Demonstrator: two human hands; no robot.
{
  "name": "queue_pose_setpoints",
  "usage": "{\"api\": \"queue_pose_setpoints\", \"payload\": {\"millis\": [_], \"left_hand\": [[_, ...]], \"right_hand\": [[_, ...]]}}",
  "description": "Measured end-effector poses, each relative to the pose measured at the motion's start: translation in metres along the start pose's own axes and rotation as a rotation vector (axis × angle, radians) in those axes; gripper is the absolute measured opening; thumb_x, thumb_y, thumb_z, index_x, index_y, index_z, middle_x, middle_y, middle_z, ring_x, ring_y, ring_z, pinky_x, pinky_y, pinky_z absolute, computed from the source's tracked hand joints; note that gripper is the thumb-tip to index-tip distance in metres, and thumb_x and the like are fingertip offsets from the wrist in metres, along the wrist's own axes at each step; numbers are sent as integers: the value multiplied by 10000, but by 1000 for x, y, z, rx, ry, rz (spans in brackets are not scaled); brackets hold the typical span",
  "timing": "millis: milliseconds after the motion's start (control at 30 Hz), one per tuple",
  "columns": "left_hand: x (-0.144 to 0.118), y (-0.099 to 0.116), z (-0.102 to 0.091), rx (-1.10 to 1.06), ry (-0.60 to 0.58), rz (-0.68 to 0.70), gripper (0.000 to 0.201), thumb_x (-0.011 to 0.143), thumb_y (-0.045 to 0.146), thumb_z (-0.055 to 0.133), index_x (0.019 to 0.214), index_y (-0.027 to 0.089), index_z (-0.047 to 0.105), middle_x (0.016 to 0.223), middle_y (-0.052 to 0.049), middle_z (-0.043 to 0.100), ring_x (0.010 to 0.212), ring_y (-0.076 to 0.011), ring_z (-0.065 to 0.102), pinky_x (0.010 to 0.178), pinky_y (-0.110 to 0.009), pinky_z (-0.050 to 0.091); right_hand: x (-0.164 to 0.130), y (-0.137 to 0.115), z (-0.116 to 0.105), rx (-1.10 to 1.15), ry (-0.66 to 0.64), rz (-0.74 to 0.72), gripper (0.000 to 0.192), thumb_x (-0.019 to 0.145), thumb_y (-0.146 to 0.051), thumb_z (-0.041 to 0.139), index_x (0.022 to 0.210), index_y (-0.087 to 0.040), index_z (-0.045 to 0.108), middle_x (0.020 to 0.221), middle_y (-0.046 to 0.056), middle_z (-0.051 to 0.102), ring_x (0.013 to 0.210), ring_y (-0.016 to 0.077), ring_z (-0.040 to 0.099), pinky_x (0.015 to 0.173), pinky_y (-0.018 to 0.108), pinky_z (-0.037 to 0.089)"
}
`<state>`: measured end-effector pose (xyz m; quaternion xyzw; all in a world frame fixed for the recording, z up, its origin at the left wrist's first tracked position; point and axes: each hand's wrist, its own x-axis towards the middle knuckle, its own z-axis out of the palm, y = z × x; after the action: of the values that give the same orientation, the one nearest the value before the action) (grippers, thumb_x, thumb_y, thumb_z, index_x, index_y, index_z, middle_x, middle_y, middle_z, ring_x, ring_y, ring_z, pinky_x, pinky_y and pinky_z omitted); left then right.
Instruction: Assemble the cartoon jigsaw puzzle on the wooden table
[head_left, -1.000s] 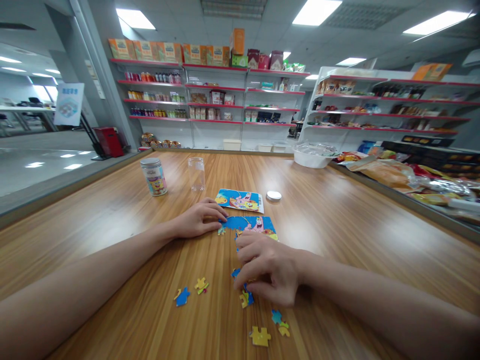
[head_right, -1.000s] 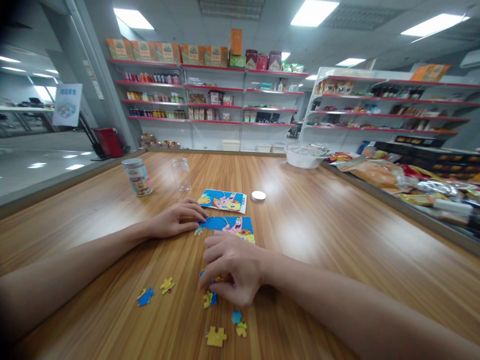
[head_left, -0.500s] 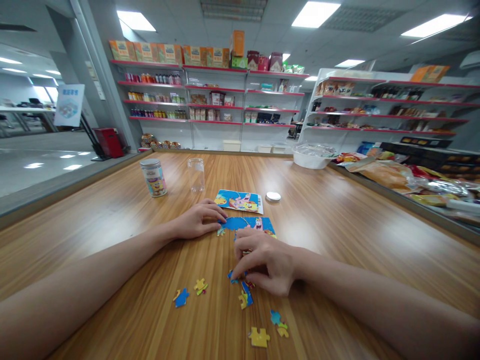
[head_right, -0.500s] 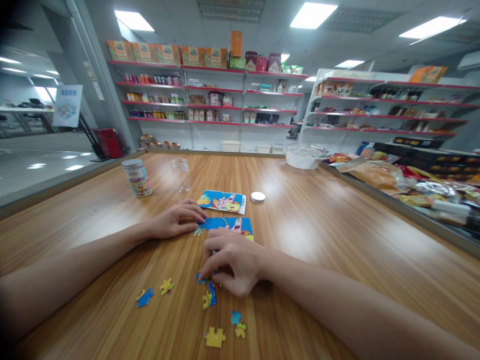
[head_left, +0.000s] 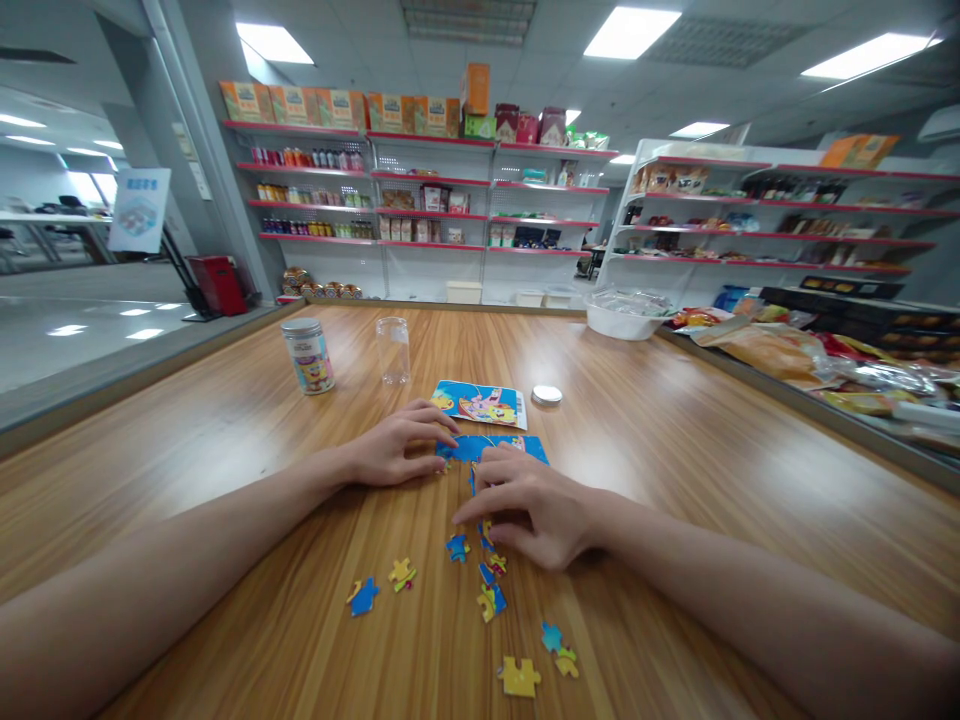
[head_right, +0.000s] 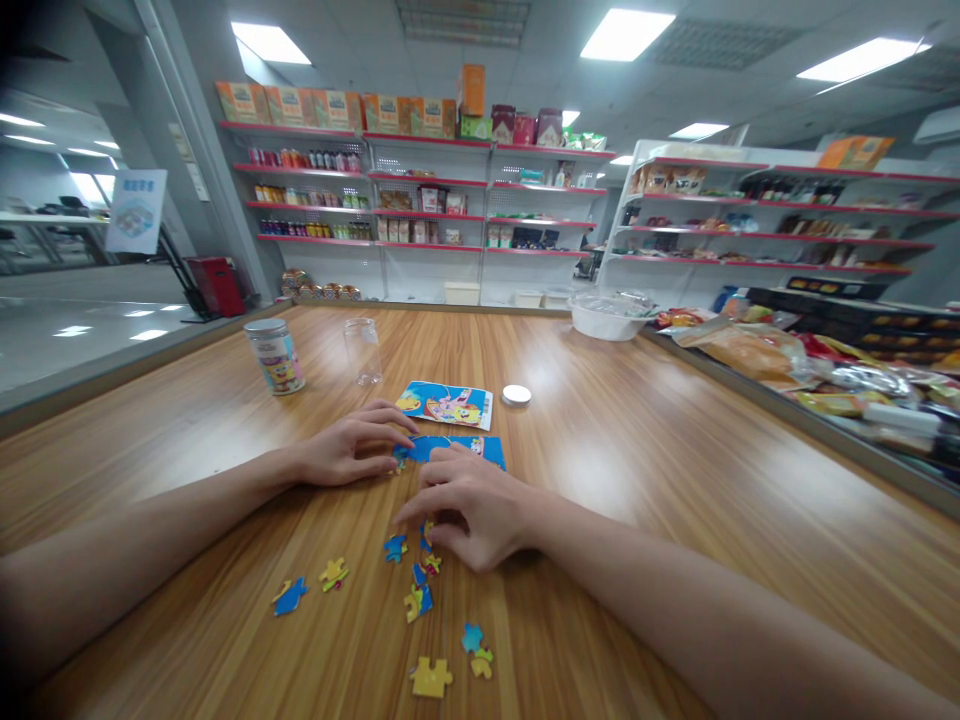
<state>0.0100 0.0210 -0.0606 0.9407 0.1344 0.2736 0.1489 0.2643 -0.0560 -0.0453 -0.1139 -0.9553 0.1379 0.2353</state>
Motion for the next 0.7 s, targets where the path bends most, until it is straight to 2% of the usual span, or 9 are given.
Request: {"api": "queue_pose_setpoints", "payload": {"millis": [100, 200, 300, 533, 700], "left_hand": [[0, 3, 0, -16, -56, 5, 247, 907, 274, 651, 1147, 220, 669, 1224, -95, 620, 1165, -260, 526, 1032, -445, 410], [0, 2, 1, -23, -61, -2, 250, 913, 268, 641, 1158, 224, 666, 1225, -96, 619, 1167, -260, 528, 1035, -447, 414], [0, 2, 2, -31, -54, -4, 248, 915, 268, 638, 1157, 223, 669, 1215, -98, 622, 1158, -260, 538, 1027, -444, 425], [-1, 1, 3, -62, -59, -10, 254, 912, 270, 638, 1156, 210, 672, 1232, -113, 615, 1148, -260, 569, 1016, -432, 450], [0, 2, 2, -71, -54, -16, 250, 910, 279, 640, 1146, 203, 677, 1217, -120, 621, 1132, -263, 583, 1007, -429, 461]], "right_hand": [[0, 0, 1, -30, 28, 20, 333, 806, -161, 590, 1128, -171, 677, 841, 56, 588, 780, 204, 509, 715, 357, 389], [-1, 3, 1, -24, 74, 0, 275, 829, -144, 548, 1052, -167, 707, 822, 59, 573, 772, 199, 505, 715, 356, 393], [-1, 5, 0, 0, 60, -4, 236, 806, -134, 544, 939, -176, 735, 789, 51, 556, 737, 186, 500, 716, 356, 398], [-1, 4, -1, 30, 76, -8, 134, 809, -188, 603, 852, -172, 728, 726, 26, 547, 681, 168, 494, 699, 346, 384], [1, 0, -5, 148, -44, 8, 145, 834, -303, 692, 797, -163, 689, 702, 16, 593, 728, 172, 531, 719, 328, 392]]}}
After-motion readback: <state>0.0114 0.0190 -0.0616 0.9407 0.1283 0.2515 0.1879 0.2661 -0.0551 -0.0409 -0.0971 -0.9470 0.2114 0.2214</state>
